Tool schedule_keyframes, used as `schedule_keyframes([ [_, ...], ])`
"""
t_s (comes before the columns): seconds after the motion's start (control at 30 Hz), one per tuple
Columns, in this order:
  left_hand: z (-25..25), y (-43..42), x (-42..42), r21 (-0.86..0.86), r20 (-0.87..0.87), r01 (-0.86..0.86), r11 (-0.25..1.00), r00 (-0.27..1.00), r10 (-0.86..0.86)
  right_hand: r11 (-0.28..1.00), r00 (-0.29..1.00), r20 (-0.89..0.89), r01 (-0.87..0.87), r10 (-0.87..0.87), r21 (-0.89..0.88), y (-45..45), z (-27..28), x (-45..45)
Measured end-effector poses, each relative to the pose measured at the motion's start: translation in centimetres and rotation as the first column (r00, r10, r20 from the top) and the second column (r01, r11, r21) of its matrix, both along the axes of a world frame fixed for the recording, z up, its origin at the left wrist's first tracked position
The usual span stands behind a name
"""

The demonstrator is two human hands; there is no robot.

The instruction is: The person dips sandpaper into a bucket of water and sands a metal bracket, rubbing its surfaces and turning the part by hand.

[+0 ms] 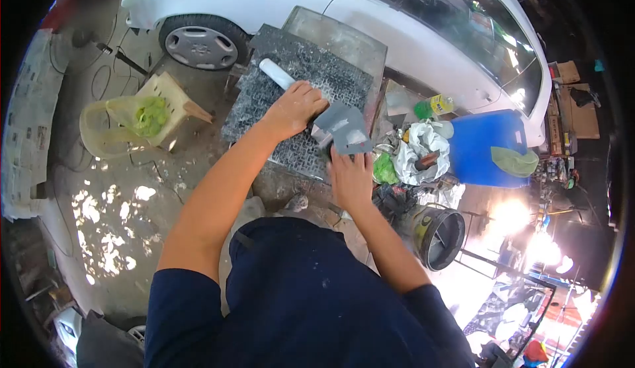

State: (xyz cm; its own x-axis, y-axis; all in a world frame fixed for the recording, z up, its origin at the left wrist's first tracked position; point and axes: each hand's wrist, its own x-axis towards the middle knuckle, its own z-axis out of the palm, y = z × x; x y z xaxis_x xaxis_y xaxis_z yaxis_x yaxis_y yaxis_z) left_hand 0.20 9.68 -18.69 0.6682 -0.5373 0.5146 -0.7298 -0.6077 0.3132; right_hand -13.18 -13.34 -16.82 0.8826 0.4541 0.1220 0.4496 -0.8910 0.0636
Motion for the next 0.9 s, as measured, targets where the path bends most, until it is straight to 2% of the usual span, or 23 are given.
schedule_keyframes([
  [0.1, -0.6, -0.1, 0.2, -0.067, 0.031, 0.012, 0.998, 0.999, -0.01, 0.99, 0.979, -0.168, 0.1, -0.115, -0.096, 0.8, -0.6, 1.6],
  [0.2, -0.2, 0.1, 0.4, -0.058, 0.027, 0.007, 0.998, 1.0, -0.005, 0.998, 0.998, -0.034, 0.055, -0.057, -0.044, -0.9, 0.0, -2.1],
  [0.3, -0.2, -0.1, -0.2, -0.044, 0.017, -0.009, 0.999, 1.0, 0.01, 0.995, 0.997, -0.029, 0.069, -0.071, -0.071, -0.8, -0.1, -0.8],
  [0.4, -0.2, 0.0, 0.0, -0.07, 0.023, -0.005, 0.998, 1.0, 0.006, 0.985, 0.99, -0.088, 0.094, -0.107, -0.142, -0.1, -0.9, 2.1],
  [0.5, -0.1, 0.1, 0.0, -0.06, 0.01, 0.001, 0.998, 1.0, -0.001, 1.0, 0.99, -0.141, 0.011, -0.008, 0.022, -0.5, -1.3, 2.6],
  [0.57, -0.3, 0.1, 0.0, -0.057, 0.005, -0.005, 0.998, 1.0, 0.006, 1.0, 0.983, -0.186, 0.004, 0.001, 0.03, -0.9, -1.4, 2.7],
  [0.7, -0.7, -0.1, 0.1, -0.061, 0.037, -0.02, 0.998, 0.999, 0.022, 0.998, 0.993, -0.112, -0.043, 0.047, 0.042, -1.1, 0.1, 0.7],
  [0.8, -0.4, -0.1, 0.0, -0.027, -0.002, -0.035, 0.999, 0.999, 0.035, 0.996, 0.995, -0.059, -0.077, 0.079, 0.033, -3.4, -0.7, -1.5],
  [0.9, -0.5, -0.1, 0.0, -0.022, -0.021, -0.036, 0.999, 0.999, 0.036, 0.995, 0.987, -0.159, -0.023, 0.008, -0.094, -1.3, -0.3, 1.9],
])
